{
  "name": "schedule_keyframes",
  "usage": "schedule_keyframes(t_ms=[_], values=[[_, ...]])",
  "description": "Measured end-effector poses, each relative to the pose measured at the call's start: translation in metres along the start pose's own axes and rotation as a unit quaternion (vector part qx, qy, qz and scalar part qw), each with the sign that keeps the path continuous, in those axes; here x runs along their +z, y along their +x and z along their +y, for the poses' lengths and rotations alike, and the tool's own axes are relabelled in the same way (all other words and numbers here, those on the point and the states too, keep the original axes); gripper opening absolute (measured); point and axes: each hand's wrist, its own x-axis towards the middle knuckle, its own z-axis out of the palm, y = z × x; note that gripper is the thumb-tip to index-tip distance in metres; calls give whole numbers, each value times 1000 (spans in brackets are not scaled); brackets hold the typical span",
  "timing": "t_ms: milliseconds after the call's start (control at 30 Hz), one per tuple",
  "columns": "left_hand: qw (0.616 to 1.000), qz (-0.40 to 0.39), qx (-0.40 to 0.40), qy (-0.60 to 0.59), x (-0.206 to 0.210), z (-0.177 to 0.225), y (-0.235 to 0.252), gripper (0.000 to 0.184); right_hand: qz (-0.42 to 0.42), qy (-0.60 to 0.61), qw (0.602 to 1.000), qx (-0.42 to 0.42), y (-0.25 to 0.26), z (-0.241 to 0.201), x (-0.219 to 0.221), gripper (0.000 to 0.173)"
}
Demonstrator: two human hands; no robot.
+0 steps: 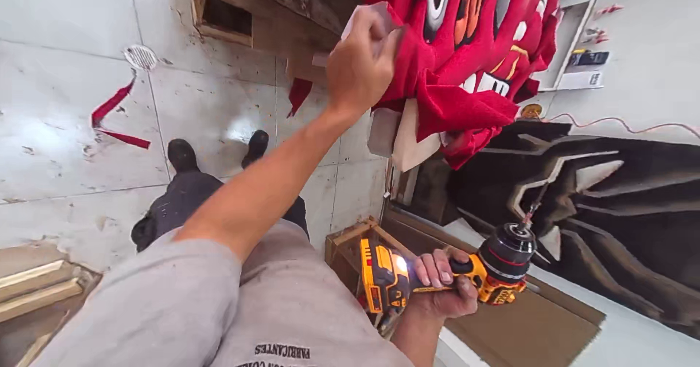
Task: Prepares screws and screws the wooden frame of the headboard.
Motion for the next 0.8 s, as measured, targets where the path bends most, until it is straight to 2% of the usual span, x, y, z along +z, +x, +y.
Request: schedule_keyframes(t_ms=[67,200,300,333,400,433,500,533,567,633,733,800], values=[[998,42,20,-48,3,-49,-48,26,-17,-8,1000,14,12,6,-1,33],[997,-52,63,-7,16,-135,-127,27,-66,-40,995,60,52,20,-16,32],[991,-104,85,-11,25,-162,-141,30,-83,-59,991,88,80,36,-30,31],[988,-136,63,-31,31,-160,-142,35,-82,-66,990,96,85,41,-33,31],[962,-225,-48,-147,43,-145,-136,51,-69,-79,988,113,88,45,-33,31],[926,-252,-122,-252,50,-135,-127,54,-68,-82,987,120,90,48,-33,31],[820,-238,-266,-447,62,-112,-104,42,-70,-85,985,130,88,50,-32,32],[783,-225,-323,-482,65,-102,-90,40,-73,-87,985,133,86,51,-31,32],[771,-221,-362,-476,66,-95,-74,39,-75,-88,984,134,85,51,-30,32],[794,-213,-368,-434,69,-96,-51,34,-77,-87,984,136,81,52,-29,30],[833,-145,-270,-461,60,-101,-25,19,-83,-89,983,138,80,53,-32,29],[834,-152,-200,-491,34,-88,2,16,-87,-84,983,141,80,57,-36,29]])
